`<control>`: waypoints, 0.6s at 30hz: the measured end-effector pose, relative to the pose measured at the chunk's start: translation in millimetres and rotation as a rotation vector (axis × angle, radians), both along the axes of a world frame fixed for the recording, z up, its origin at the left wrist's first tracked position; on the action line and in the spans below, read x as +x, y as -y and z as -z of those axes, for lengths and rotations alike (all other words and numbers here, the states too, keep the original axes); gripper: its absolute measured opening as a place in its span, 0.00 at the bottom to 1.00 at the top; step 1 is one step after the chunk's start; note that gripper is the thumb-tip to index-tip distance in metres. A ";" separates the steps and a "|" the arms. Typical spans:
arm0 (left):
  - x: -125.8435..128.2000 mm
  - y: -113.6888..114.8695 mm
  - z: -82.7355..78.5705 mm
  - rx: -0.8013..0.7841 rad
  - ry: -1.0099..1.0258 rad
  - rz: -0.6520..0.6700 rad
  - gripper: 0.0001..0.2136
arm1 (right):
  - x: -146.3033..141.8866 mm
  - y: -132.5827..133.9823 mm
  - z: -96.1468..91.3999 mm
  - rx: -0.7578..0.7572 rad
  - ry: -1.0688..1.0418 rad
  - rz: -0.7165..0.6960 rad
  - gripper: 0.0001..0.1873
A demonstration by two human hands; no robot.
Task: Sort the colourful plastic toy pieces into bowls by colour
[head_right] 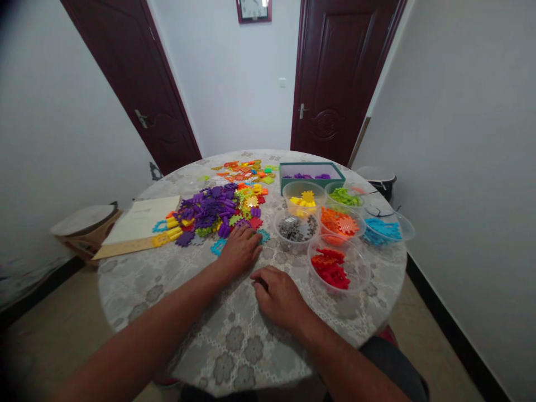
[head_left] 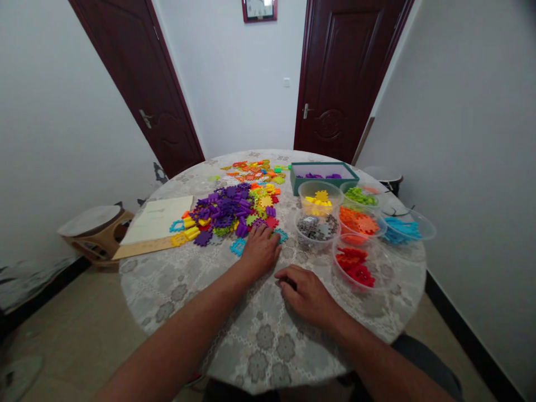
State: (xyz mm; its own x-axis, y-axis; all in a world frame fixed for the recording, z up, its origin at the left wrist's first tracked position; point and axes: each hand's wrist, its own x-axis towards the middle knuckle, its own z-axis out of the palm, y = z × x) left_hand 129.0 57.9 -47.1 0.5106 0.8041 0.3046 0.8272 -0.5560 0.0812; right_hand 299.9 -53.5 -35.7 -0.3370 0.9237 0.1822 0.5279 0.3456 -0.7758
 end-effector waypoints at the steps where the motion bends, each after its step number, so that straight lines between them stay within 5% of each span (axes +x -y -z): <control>1: -2.8 6.3 -1.1 -0.015 -0.001 0.025 0.13 | 0.2 0.2 -0.1 0.004 -0.002 -0.002 0.13; 9: -32.6 59.8 -13.2 -0.173 0.090 0.190 0.17 | 4.0 -2.3 2.4 -0.008 -0.045 -0.011 0.12; 14: -54.6 71.7 -2.2 -0.171 0.253 0.089 0.34 | 9.2 -8.2 -1.1 -0.054 -0.038 0.090 0.13; 18: -61.3 72.0 3.0 -0.177 0.231 0.015 0.30 | 10.1 -18.9 -3.5 0.066 0.117 0.059 0.21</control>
